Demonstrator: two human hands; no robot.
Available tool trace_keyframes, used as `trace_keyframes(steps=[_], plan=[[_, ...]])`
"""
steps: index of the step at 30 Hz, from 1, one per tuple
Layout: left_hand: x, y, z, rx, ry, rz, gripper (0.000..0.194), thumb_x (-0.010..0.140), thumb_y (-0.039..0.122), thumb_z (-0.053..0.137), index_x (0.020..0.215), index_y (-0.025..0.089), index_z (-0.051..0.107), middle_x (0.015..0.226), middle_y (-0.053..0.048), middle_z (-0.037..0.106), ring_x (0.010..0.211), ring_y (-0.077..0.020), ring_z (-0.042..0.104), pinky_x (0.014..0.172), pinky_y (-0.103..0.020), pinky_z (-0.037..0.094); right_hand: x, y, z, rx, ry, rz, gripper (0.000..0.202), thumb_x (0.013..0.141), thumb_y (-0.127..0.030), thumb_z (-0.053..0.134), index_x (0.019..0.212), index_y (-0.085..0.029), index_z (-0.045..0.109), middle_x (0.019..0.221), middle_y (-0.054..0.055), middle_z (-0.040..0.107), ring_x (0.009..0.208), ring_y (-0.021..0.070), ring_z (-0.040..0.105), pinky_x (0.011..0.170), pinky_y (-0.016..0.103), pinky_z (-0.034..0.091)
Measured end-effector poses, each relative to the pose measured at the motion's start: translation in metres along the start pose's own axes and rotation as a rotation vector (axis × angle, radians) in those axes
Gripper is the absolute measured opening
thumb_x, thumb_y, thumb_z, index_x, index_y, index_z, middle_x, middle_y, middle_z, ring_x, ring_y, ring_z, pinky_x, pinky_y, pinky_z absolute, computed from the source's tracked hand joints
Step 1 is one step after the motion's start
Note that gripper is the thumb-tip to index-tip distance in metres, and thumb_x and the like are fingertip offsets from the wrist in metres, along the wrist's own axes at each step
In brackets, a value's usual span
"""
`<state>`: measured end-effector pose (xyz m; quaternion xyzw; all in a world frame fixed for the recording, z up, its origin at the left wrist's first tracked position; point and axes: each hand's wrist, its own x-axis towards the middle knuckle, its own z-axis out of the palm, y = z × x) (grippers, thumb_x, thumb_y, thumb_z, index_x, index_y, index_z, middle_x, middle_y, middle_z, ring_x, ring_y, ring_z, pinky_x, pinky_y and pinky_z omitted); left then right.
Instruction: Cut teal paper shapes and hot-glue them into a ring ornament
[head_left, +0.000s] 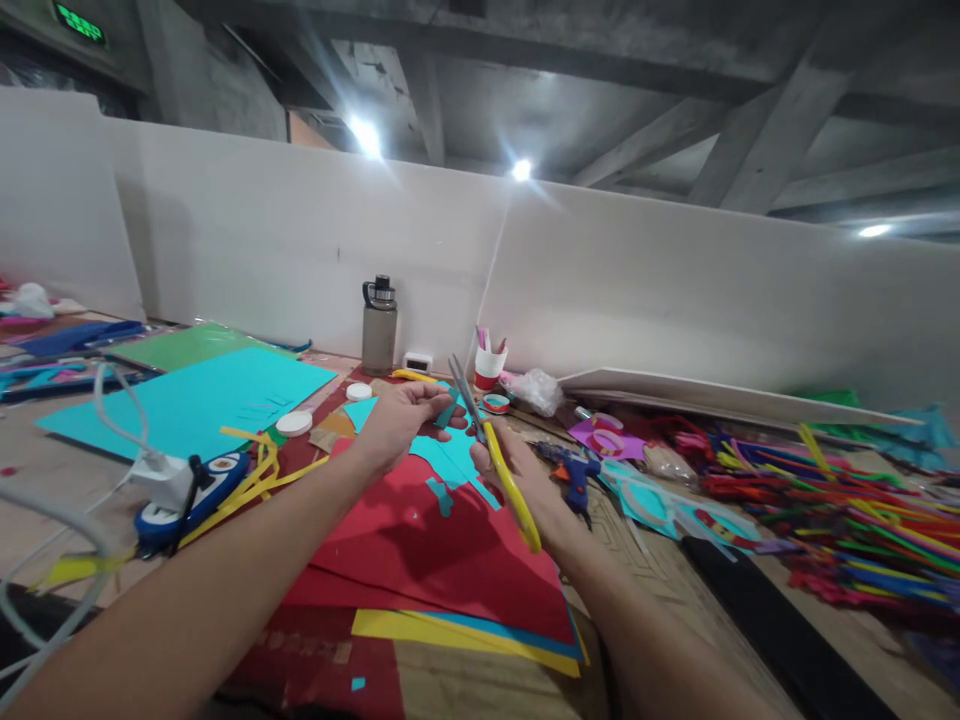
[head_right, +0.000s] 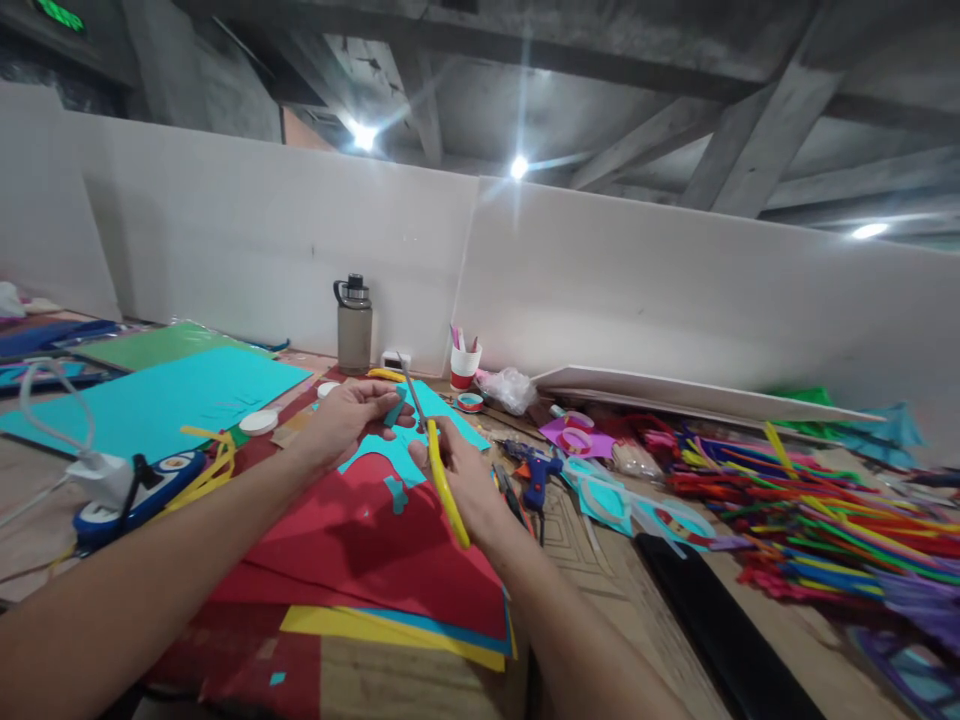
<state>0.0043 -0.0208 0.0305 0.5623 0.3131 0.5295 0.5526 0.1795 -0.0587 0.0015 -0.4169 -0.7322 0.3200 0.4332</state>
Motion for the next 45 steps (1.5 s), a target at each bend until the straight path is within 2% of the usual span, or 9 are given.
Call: trace_keyframes(steps=[9, 14, 20, 26, 38, 45], plan=[[0.0, 0.0, -0.003, 0.024, -0.015, 0.002, 0.037, 0.069, 0.038, 0.071, 0.091, 0.009, 0.066, 0.077, -0.011, 0.069, 0.07, -0.0189, 0.067, 0.049, -0.021, 0.05, 0.001, -0.004, 0.0, 0.105, -0.063, 0.083, 0.034, 0.08, -0.048, 0.056, 0.103, -0.022, 0.051, 0.056, -0.007, 0.042, 0.046, 0.009, 0.038, 0.043, 0.021, 0.03], [0.001, -0.002, -0.005, 0.029, -0.035, -0.013, 0.035, 0.071, 0.039, 0.07, 0.091, 0.011, 0.066, 0.08, -0.012, 0.07, 0.074, -0.0198, 0.067, 0.05, -0.022, 0.051, 0.001, -0.001, 0.0, 0.072, -0.045, 0.063, 0.028, 0.081, -0.044, 0.056, 0.097, -0.022, 0.054, 0.057, -0.006, 0.042, 0.047, 0.0084, 0.038, 0.041, 0.019, 0.028], [0.001, -0.003, -0.004, 0.018, -0.025, -0.041, 0.035, 0.069, 0.037, 0.071, 0.09, 0.01, 0.066, 0.08, -0.011, 0.07, 0.07, -0.0185, 0.067, 0.051, -0.023, 0.051, -0.001, 0.004, 0.004, 0.035, 0.037, 0.048, 0.024, 0.079, -0.044, 0.056, 0.083, -0.021, 0.052, 0.057, -0.005, 0.041, 0.048, 0.0081, 0.036, 0.04, 0.018, 0.026], [-0.002, -0.002, -0.002, 0.017, -0.022, -0.058, 0.03, 0.07, 0.034, 0.07, 0.088, 0.01, 0.067, 0.079, -0.01, 0.069, 0.069, -0.0169, 0.066, 0.051, -0.021, 0.051, -0.002, 0.004, 0.005, 0.001, 0.013, 0.065, 0.024, 0.08, -0.045, 0.056, 0.085, -0.021, 0.052, 0.058, -0.006, 0.042, 0.048, 0.0082, 0.036, 0.04, 0.018, 0.025], [-0.003, 0.001, 0.0, -0.015, -0.003, -0.072, 0.031, 0.066, 0.031, 0.074, 0.087, 0.009, 0.067, 0.082, -0.011, 0.069, 0.069, -0.0171, 0.067, 0.05, -0.021, 0.05, -0.002, 0.005, 0.007, 0.072, 0.048, 0.054, 0.025, 0.078, -0.045, 0.058, 0.082, -0.022, 0.051, 0.056, -0.006, 0.039, 0.046, 0.0074, 0.033, 0.038, 0.018, 0.024], [-0.002, 0.001, -0.002, 0.007, -0.025, -0.068, 0.031, 0.068, 0.033, 0.072, 0.087, 0.009, 0.067, 0.084, -0.012, 0.069, 0.071, -0.0174, 0.067, 0.051, -0.021, 0.051, -0.001, 0.006, 0.004, 0.023, 0.01, 0.057, 0.024, 0.08, -0.045, 0.056, 0.083, -0.022, 0.051, 0.056, -0.006, 0.039, 0.046, 0.0078, 0.035, 0.04, 0.019, 0.024]])
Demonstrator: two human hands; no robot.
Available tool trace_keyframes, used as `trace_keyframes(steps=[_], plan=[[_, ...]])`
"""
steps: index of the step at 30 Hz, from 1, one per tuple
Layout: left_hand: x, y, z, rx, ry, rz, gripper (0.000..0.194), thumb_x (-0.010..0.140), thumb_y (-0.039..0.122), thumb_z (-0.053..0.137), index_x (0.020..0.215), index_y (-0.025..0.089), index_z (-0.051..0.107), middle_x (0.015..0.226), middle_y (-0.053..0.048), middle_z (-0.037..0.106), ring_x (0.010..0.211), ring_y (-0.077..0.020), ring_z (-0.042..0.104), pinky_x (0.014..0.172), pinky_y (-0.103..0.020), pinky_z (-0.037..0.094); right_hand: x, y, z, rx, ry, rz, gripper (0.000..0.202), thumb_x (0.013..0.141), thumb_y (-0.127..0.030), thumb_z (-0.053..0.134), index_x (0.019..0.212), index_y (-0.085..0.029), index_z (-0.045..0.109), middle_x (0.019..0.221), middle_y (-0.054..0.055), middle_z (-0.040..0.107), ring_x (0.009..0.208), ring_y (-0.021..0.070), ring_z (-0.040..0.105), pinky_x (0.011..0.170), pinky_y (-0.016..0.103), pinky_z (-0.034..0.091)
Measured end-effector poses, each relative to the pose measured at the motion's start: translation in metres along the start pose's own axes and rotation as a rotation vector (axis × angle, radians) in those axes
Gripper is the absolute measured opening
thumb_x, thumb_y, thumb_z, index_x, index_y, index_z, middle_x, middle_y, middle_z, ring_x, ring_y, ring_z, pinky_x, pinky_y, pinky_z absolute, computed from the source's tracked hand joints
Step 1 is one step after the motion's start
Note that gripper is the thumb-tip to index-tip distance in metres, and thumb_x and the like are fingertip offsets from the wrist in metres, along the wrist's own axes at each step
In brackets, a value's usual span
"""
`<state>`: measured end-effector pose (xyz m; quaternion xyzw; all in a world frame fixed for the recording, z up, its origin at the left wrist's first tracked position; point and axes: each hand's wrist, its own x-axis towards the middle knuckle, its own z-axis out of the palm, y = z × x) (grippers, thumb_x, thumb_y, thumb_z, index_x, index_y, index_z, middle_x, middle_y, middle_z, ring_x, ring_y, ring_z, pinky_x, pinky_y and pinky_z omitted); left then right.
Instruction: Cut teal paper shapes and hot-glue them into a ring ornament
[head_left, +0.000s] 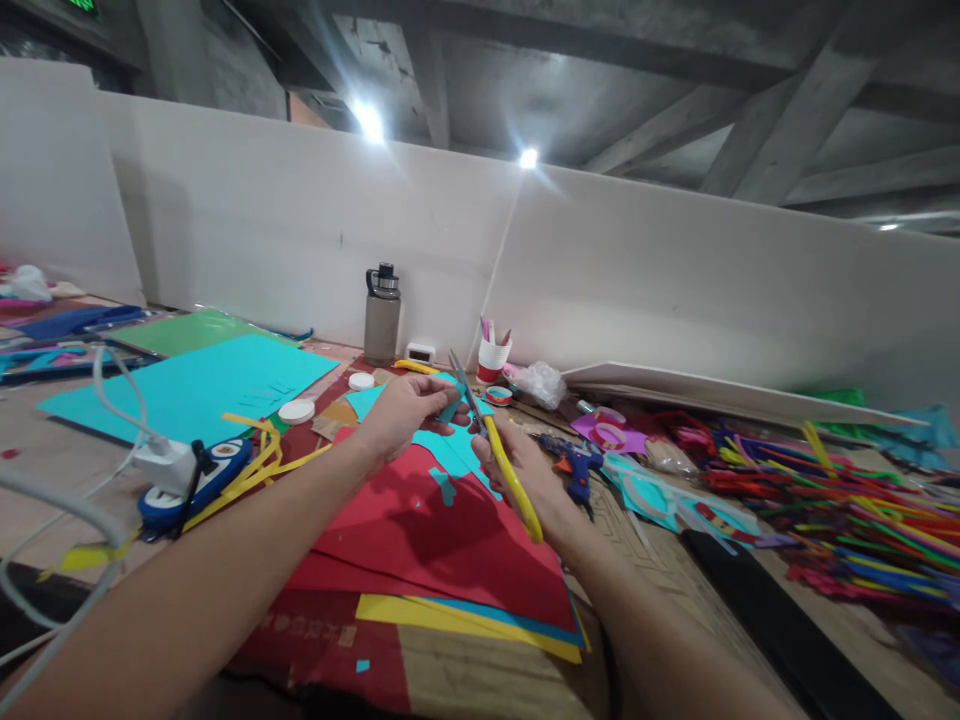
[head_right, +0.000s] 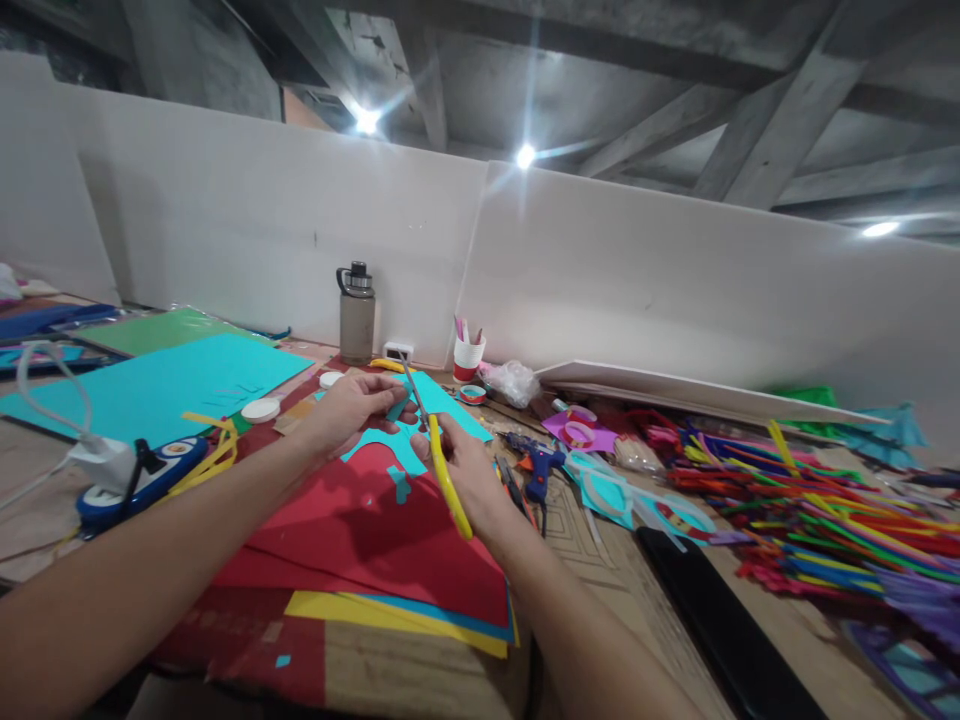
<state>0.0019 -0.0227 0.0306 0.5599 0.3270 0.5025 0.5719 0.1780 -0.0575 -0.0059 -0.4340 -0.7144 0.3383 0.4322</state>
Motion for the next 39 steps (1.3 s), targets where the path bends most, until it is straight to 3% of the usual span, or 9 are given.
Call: trace_keyframes(steps=[12, 22, 26, 30, 34, 39], plan=[[0.001, 0.005, -0.004, 0.048, -0.007, -0.048, 0.023, 0.07, 0.03, 0.07, 0.079, 0.01, 0.064, 0.073, -0.009, 0.068, 0.068, -0.0165, 0.066, 0.05, -0.02, 0.049, 0.001, 0.0, -0.002, -0.085, -0.045, -0.014, 0.025, 0.082, -0.046, 0.052, 0.086, -0.022, 0.051, 0.059, -0.006, 0.038, 0.05, 0.0088, 0.036, 0.045, 0.02, 0.028], [0.006, 0.007, -0.02, 0.201, -0.113, -0.051, 0.026, 0.073, 0.036, 0.066, 0.081, 0.012, 0.062, 0.075, -0.01, 0.069, 0.068, -0.017, 0.066, 0.049, -0.021, 0.047, 0.0, -0.003, -0.005, -0.101, -0.066, -0.021, 0.028, 0.081, -0.046, 0.054, 0.091, -0.02, 0.056, 0.062, -0.004, 0.043, 0.051, 0.0085, 0.038, 0.043, 0.02, 0.029], [0.002, 0.01, -0.018, 0.321, -0.215, -0.042, 0.026, 0.072, 0.038, 0.066, 0.076, 0.013, 0.062, 0.073, -0.01, 0.069, 0.066, -0.0179, 0.066, 0.048, -0.022, 0.046, 0.002, -0.004, -0.004, 0.101, 0.019, 0.012, 0.031, 0.08, -0.046, 0.055, 0.1, -0.022, 0.052, 0.061, -0.006, 0.045, 0.043, 0.007, 0.035, 0.041, 0.02, 0.03], [-0.004, 0.008, -0.007, 0.475, -0.303, -0.046, 0.024, 0.072, 0.036, 0.065, 0.075, 0.013, 0.066, 0.071, -0.01, 0.069, 0.061, -0.017, 0.064, 0.047, -0.022, 0.046, 0.004, -0.008, -0.005, 0.195, 0.152, -0.029, 0.041, 0.074, -0.037, 0.063, 0.109, -0.023, 0.048, 0.073, -0.003, 0.054, 0.054, 0.0096, 0.047, 0.05, 0.022, 0.039], [-0.007, 0.001, 0.002, 0.588, -0.323, -0.058, 0.018, 0.073, 0.031, 0.06, 0.074, 0.014, 0.067, 0.065, -0.006, 0.067, 0.053, -0.0144, 0.06, 0.044, -0.022, 0.044, 0.005, -0.006, -0.006, 0.041, 0.139, -0.077, 0.042, 0.071, -0.027, 0.061, 0.111, -0.022, 0.049, 0.076, -0.001, 0.058, 0.067, 0.014, 0.054, 0.06, 0.025, 0.043], [-0.005, -0.006, 0.003, 0.751, -0.34, 0.034, 0.014, 0.071, 0.024, 0.059, 0.072, 0.016, 0.07, 0.062, -0.004, 0.067, 0.05, -0.0138, 0.058, 0.043, -0.021, 0.04, 0.004, 0.002, -0.005, -0.144, 0.126, -0.074, 0.039, 0.068, -0.019, 0.056, 0.107, -0.021, 0.055, 0.073, 0.0, 0.059, 0.063, 0.0136, 0.052, 0.057, 0.024, 0.041]])
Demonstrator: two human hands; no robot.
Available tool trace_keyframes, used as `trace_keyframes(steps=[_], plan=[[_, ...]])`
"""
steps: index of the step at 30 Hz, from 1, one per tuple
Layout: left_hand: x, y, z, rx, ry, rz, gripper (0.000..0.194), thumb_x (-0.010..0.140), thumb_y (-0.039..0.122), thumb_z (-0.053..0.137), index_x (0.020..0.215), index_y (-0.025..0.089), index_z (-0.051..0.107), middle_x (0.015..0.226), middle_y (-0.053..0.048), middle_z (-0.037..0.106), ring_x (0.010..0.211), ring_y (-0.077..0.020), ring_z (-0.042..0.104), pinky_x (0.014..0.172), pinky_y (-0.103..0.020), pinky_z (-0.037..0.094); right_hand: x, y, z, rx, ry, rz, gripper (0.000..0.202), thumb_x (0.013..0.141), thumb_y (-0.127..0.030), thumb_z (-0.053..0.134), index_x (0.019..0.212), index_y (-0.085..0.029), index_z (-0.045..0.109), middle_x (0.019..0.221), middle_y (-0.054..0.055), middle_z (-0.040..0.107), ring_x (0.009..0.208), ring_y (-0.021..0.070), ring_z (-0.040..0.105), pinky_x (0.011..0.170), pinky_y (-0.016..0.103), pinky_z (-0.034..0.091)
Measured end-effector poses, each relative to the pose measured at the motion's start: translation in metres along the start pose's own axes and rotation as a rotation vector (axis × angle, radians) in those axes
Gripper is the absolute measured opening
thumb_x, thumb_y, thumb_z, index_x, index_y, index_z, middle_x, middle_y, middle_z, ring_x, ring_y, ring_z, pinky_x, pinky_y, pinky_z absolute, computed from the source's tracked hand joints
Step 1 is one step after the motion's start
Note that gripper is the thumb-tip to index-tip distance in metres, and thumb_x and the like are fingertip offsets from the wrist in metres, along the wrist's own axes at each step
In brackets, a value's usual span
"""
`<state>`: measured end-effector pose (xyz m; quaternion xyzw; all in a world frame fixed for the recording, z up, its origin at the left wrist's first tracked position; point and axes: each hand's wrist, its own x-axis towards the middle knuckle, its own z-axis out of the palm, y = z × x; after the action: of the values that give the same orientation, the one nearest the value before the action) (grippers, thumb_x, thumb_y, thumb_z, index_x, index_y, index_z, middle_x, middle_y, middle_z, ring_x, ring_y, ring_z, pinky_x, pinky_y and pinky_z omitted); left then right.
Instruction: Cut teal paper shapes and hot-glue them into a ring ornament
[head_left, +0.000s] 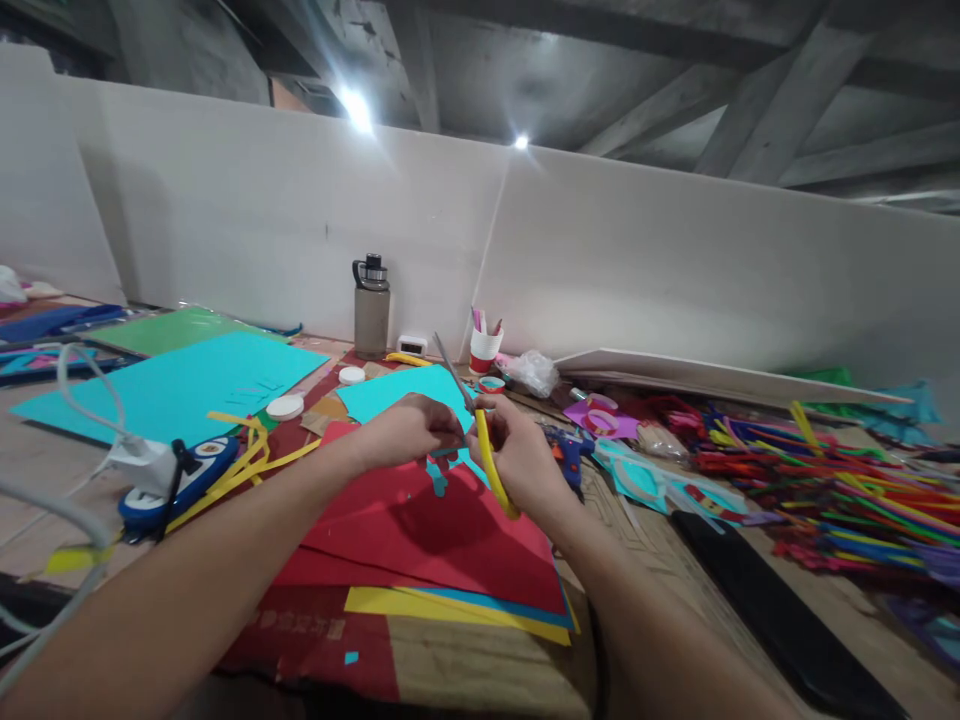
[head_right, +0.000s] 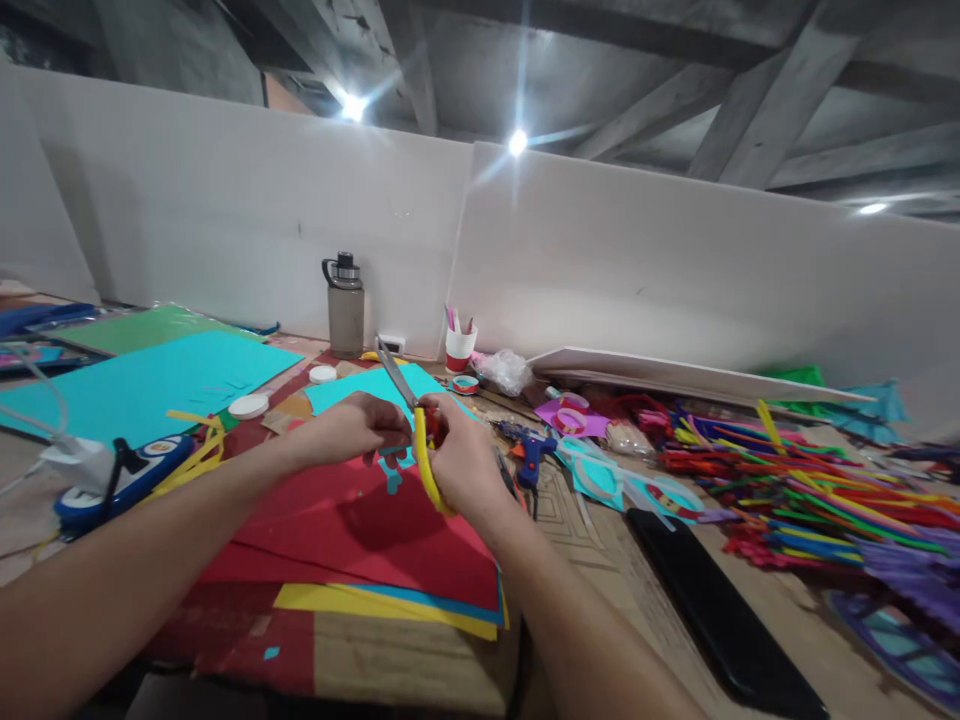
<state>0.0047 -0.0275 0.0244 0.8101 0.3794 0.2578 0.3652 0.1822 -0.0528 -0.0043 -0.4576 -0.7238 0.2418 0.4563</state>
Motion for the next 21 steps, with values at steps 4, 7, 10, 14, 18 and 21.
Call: trace_keyframes(steps=[4, 7, 10, 14, 18, 21], plan=[[0.002, -0.001, 0.003, -0.075, 0.013, -0.038, 0.013, 0.072, 0.025, 0.058, 0.073, 0.015, 0.067, 0.063, -0.005, 0.067, 0.054, -0.0156, 0.062, 0.043, -0.021, 0.042, -0.001, -0.003, 0.003, 0.079, 0.053, 0.024, 0.037, 0.066, -0.017, 0.057, 0.103, -0.02, 0.056, 0.071, -0.001, 0.058, 0.062, 0.0135, 0.053, 0.056, 0.024, 0.041], [0.002, 0.001, 0.009, -0.271, 0.077, -0.084, 0.014, 0.071, 0.027, 0.062, 0.076, 0.014, 0.063, 0.068, -0.007, 0.068, 0.056, -0.0165, 0.063, 0.046, -0.023, 0.045, 0.0, -0.007, 0.005, 0.277, 0.149, 0.105, 0.038, 0.066, -0.019, 0.058, 0.103, -0.02, 0.052, 0.071, -0.003, 0.056, 0.059, 0.0121, 0.052, 0.053, 0.023, 0.041], [0.002, 0.003, 0.017, -0.435, 0.163, -0.081, 0.018, 0.07, 0.029, 0.066, 0.077, 0.013, 0.062, 0.069, -0.007, 0.069, 0.057, -0.015, 0.063, 0.05, -0.024, 0.047, 0.001, -0.009, 0.007, 0.487, 0.248, 0.188, 0.035, 0.066, -0.021, 0.061, 0.099, -0.022, 0.05, 0.066, -0.007, 0.052, 0.048, 0.008, 0.045, 0.043, 0.019, 0.035], [0.003, 0.001, 0.03, -0.633, 0.259, -0.039, 0.021, 0.07, 0.032, 0.068, 0.077, 0.013, 0.06, 0.07, -0.006, 0.067, 0.062, -0.0143, 0.063, 0.054, -0.024, 0.047, 0.001, -0.007, 0.011, 0.627, 0.33, 0.218, 0.032, 0.067, -0.023, 0.064, 0.095, -0.023, 0.049, 0.064, -0.008, 0.049, 0.042, 0.0049, 0.04, 0.038, 0.017, 0.032], [0.004, -0.001, 0.038, -0.755, 0.28, -0.005, 0.023, 0.071, 0.032, 0.068, 0.08, 0.012, 0.061, 0.07, -0.005, 0.066, 0.064, -0.0149, 0.063, 0.058, -0.025, 0.047, 0.0, -0.008, 0.013, 0.645, 0.347, 0.179, 0.033, 0.065, -0.024, 0.066, 0.094, -0.022, 0.049, 0.069, -0.006, 0.052, 0.052, 0.0076, 0.05, 0.044, 0.018, 0.041], [0.004, -0.001, 0.041, -0.831, 0.287, -0.018, 0.023, 0.07, 0.032, 0.069, 0.077, 0.012, 0.061, 0.065, -0.004, 0.064, 0.065, -0.0152, 0.063, 0.059, -0.026, 0.047, -0.002, -0.011, 0.013, 0.636, 0.332, 0.136, 0.037, 0.066, -0.025, 0.066, 0.098, -0.023, 0.048, 0.075, -0.005, 0.053, 0.06, 0.0104, 0.055, 0.052, 0.022, 0.047]])
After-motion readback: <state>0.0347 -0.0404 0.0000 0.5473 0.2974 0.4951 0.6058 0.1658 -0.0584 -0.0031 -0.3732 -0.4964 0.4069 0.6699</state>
